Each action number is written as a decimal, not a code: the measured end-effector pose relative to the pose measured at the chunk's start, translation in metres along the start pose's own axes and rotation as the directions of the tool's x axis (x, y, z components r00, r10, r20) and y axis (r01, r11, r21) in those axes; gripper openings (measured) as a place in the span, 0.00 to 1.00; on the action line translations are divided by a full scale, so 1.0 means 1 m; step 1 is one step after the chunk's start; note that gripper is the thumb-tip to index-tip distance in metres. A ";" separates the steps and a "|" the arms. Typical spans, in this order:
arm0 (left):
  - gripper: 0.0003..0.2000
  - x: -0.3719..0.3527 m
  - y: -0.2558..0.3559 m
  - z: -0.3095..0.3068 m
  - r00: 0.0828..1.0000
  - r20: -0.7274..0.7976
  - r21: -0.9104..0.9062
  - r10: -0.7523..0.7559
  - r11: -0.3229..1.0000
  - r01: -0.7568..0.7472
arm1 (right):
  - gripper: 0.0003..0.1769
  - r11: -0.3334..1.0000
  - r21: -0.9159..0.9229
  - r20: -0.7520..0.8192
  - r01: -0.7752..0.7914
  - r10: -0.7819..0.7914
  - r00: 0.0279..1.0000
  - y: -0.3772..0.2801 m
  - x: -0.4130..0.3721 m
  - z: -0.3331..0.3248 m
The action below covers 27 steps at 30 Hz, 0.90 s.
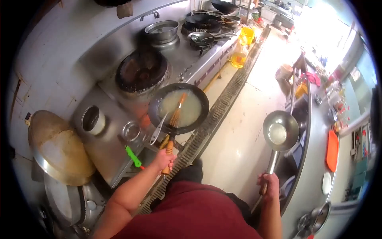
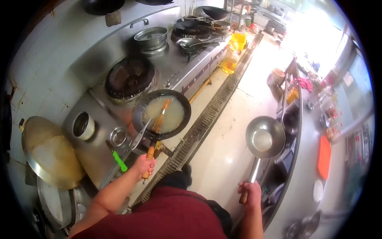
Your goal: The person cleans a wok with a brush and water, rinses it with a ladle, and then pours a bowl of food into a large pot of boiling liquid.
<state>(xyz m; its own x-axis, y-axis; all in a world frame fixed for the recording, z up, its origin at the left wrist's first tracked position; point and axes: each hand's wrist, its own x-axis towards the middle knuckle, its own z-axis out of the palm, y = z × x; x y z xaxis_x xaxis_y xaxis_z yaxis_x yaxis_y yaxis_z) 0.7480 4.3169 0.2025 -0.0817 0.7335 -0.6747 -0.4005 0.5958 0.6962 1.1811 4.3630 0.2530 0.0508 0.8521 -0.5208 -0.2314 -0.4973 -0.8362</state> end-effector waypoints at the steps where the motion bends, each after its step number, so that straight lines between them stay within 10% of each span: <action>1: 0.06 0.029 0.016 0.001 0.999 -0.020 -0.010 0.029 1.000 -0.029 | 0.10 1.000 -0.007 0.011 -0.003 0.003 1.000 -0.014 0.035 0.013; 23: 0.05 0.520 0.255 0.081 0.758 -0.641 -0.107 0.122 0.963 -0.246 | 0.13 0.936 -0.350 0.533 -0.031 0.226 0.815 -0.279 0.705 0.294; 27: 0.09 0.550 0.296 0.120 0.673 -0.739 -0.064 0.003 0.995 -0.074 | 0.11 0.910 -0.411 0.598 -0.050 0.311 0.739 -0.338 0.795 0.351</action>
<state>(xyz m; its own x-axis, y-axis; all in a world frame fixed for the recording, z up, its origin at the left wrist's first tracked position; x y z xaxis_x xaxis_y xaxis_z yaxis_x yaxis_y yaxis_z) 0.6941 4.9362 0.0668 -0.7308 0.2539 -0.6336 -0.4506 0.5178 0.7272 0.9583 5.2655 0.1817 -0.6157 0.5724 -0.5415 0.1864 -0.5620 -0.8059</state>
